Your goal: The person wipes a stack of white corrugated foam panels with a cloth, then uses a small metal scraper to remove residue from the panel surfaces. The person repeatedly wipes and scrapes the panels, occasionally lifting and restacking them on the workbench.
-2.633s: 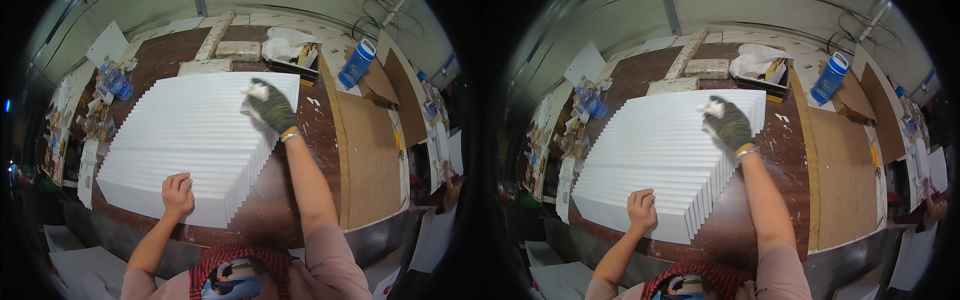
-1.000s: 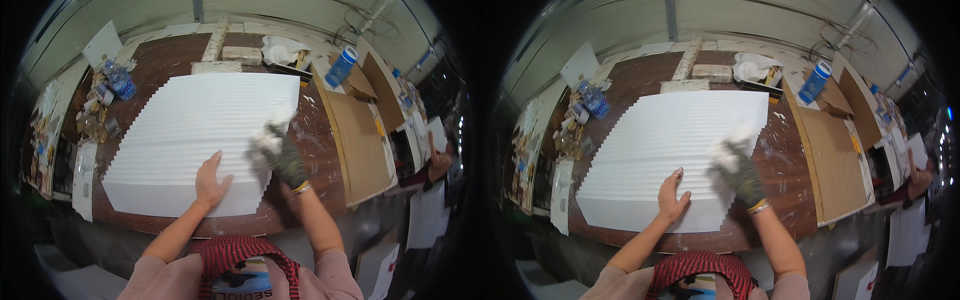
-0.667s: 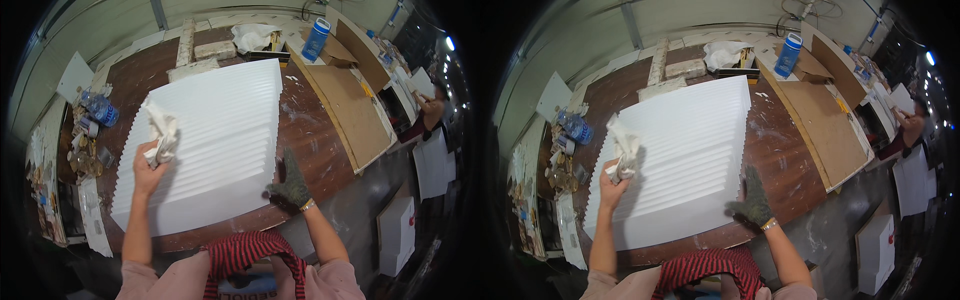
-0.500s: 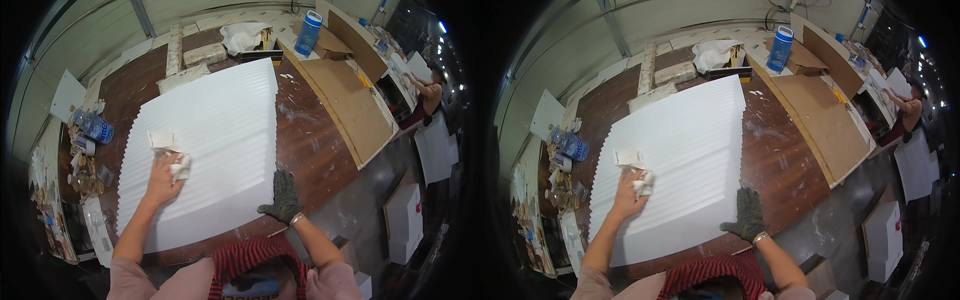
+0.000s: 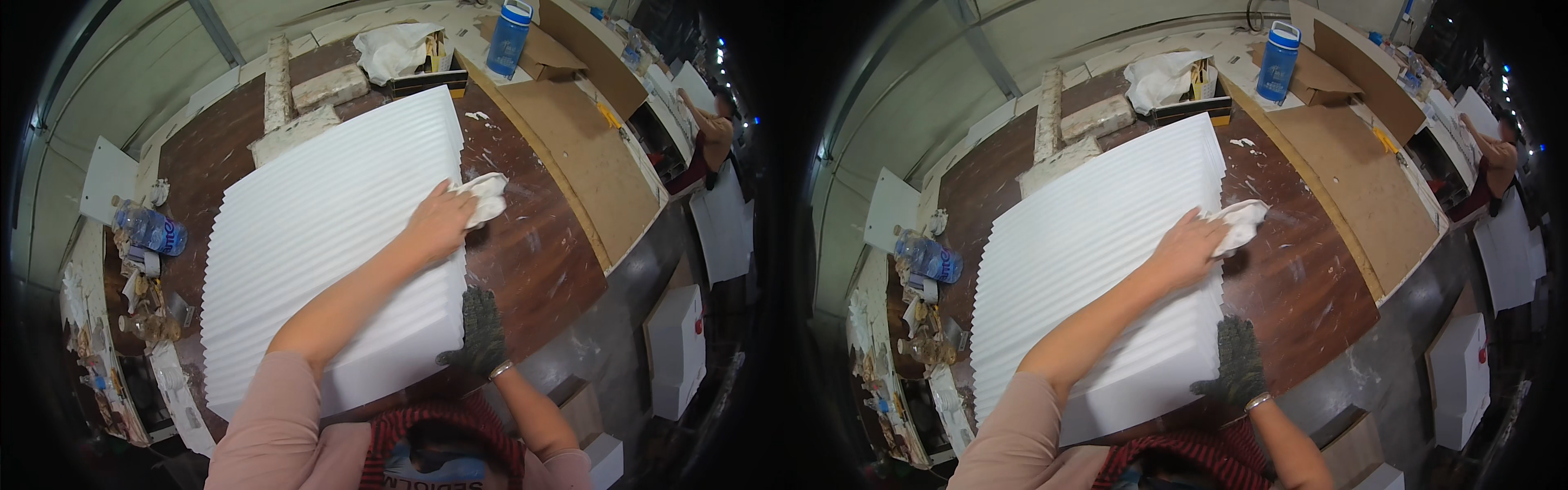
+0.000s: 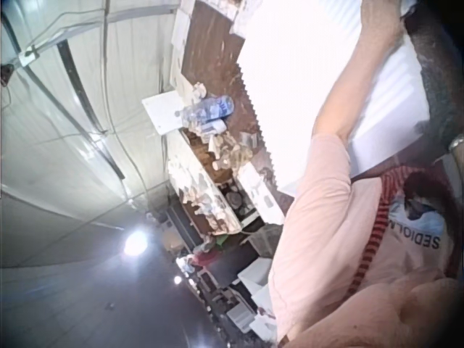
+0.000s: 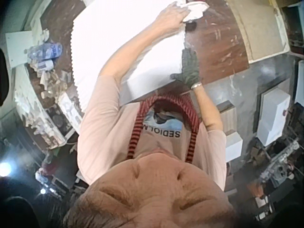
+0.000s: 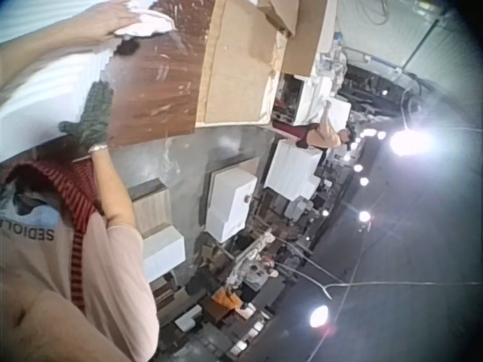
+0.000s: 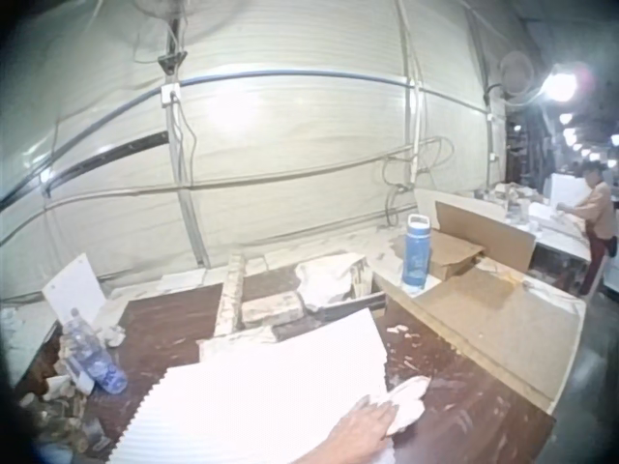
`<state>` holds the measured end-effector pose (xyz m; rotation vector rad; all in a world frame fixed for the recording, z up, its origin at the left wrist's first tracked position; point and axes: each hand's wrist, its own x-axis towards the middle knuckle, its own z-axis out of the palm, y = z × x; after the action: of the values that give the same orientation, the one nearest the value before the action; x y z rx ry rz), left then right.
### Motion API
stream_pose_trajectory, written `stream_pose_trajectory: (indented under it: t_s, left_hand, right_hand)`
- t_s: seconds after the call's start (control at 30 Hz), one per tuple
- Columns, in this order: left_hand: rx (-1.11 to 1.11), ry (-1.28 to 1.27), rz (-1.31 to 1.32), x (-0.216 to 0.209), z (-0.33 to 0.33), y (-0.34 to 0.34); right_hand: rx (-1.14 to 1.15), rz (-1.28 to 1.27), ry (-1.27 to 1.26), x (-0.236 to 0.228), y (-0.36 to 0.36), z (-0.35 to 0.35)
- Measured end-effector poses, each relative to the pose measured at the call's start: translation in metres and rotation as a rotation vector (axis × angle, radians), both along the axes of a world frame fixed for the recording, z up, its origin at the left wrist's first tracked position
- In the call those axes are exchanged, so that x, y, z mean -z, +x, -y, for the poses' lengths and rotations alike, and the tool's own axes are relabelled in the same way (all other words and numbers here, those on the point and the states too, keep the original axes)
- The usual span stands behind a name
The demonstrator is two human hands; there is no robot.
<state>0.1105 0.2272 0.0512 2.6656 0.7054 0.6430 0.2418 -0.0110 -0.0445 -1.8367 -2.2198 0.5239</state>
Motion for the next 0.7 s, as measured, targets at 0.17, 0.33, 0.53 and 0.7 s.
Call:
stream_pose_trajectory:
  t_s: [0.17,0.33,0.53,0.7]
  left_hand:
    - [-0.204,0.075,-0.031,0.005,0.063,-0.118]
    - [-0.563,0.164,-0.119,0.018,0.141,-0.284]
    - [-1.475,-0.176,-0.494,-0.005,0.232,-0.495]
    - [-1.286,0.03,-0.002,-0.03,0.209,-0.479]
  right_hand:
    - [-0.013,0.014,0.022,0.0,0.003,-0.001]
    - [0.007,0.021,0.022,-0.001,0.001,0.0]
    - [0.032,0.05,-0.025,-0.001,0.001,-0.001]
    - [0.013,0.028,-0.041,-0.003,0.001,-0.002]
